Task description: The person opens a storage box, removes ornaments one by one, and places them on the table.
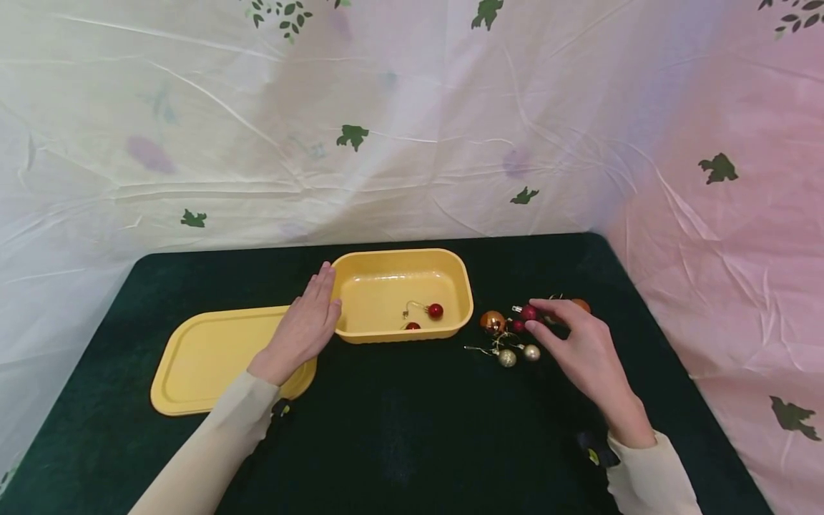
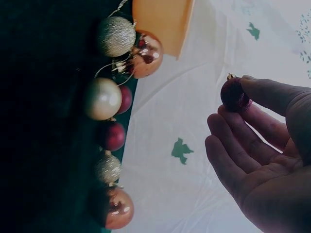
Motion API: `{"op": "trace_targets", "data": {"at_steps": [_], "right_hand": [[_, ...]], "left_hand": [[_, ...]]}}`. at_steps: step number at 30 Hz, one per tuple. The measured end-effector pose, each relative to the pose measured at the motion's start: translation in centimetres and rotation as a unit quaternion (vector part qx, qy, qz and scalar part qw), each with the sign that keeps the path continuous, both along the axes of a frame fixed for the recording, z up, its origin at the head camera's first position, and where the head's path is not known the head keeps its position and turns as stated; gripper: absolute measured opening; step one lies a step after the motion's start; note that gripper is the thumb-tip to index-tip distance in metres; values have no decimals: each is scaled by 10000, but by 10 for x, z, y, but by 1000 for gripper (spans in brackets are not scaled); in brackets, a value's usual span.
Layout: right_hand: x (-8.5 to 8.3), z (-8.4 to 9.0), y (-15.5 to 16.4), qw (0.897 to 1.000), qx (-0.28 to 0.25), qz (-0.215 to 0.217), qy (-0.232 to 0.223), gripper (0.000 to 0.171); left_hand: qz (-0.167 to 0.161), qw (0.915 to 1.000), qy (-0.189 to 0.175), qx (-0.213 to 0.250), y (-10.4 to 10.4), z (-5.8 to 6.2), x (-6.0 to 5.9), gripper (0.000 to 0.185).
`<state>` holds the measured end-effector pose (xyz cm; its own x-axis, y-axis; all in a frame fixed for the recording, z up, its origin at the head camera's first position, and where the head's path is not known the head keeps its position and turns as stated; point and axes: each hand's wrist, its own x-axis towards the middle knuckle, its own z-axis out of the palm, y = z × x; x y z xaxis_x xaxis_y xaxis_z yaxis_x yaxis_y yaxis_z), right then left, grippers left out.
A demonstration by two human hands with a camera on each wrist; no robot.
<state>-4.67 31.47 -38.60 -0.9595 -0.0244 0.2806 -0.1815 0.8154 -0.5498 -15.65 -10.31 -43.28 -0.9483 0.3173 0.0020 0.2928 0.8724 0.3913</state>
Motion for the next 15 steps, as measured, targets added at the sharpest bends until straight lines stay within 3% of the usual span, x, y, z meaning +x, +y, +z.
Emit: {"op": "trace_targets", "data": {"at_steps": [15], "right_hand": [[5,-15,23,9983,48,-250,-532,37]], "left_hand": [[-6,10000,-9,10,-1,2,0,67]]}}
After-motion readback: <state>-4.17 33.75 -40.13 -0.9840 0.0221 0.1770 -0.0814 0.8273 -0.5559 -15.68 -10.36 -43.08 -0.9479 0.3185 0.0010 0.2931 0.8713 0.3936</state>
